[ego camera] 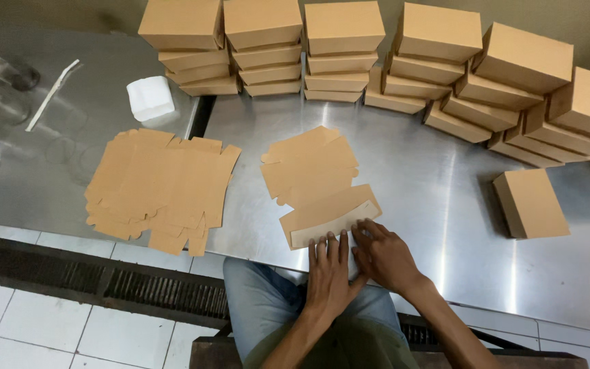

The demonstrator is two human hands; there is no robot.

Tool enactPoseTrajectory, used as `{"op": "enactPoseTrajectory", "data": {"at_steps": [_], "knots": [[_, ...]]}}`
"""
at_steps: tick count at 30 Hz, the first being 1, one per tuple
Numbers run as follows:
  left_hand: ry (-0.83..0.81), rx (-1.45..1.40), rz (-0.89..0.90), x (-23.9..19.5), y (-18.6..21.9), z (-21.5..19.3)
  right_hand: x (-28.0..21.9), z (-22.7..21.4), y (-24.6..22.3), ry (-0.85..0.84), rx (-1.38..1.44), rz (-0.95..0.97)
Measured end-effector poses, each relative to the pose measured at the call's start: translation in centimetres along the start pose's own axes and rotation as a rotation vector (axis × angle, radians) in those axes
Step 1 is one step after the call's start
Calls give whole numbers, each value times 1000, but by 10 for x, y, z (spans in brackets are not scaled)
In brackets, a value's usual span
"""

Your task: The person folds a cardboard sheet into a box by bending the sides and tucking the tabs into slots, then places the finished box with others on a metal counter and begins folding a second cardboard sheet.

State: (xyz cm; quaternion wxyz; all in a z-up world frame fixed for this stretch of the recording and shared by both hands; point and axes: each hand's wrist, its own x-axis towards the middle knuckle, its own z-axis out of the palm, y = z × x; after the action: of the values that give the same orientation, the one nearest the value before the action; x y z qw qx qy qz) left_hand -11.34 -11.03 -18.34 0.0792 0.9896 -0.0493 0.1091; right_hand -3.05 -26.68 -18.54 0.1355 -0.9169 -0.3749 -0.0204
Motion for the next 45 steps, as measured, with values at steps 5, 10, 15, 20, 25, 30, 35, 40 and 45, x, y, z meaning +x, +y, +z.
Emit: {"op": "enactPoseTrajectory", "data": {"at_steps": [5, 10, 15, 20, 25, 30, 35, 40, 45], "knots": [[-89, 153, 7, -2, 4, 6, -14, 31, -22, 65, -350, -29], [-129, 183, 9, -1, 4, 11, -14, 41, -28, 26, -443, 26], [-124, 109, 51, -11, 1, 18, -13, 36, -50, 85, -627, 42], [-114, 133, 45, -26, 0, 30, -25, 54, -62, 68, -731, 104], [-42, 76, 77, -31, -4, 28, -35, 58, -66, 39, -686, 130], [-27, 13, 3, -33, -3, 33, -30, 44, -67, 109, -624, 50], [-26, 101, -71, -28, 5, 30, -26, 44, -58, 6, -608, 1], [-108, 79, -48, -17, 1, 1, -10, 24, -62, 31, -549, -33], [-70, 75, -48, -14, 0, -4, -7, 30, -57, 56, -489, -61]]}}
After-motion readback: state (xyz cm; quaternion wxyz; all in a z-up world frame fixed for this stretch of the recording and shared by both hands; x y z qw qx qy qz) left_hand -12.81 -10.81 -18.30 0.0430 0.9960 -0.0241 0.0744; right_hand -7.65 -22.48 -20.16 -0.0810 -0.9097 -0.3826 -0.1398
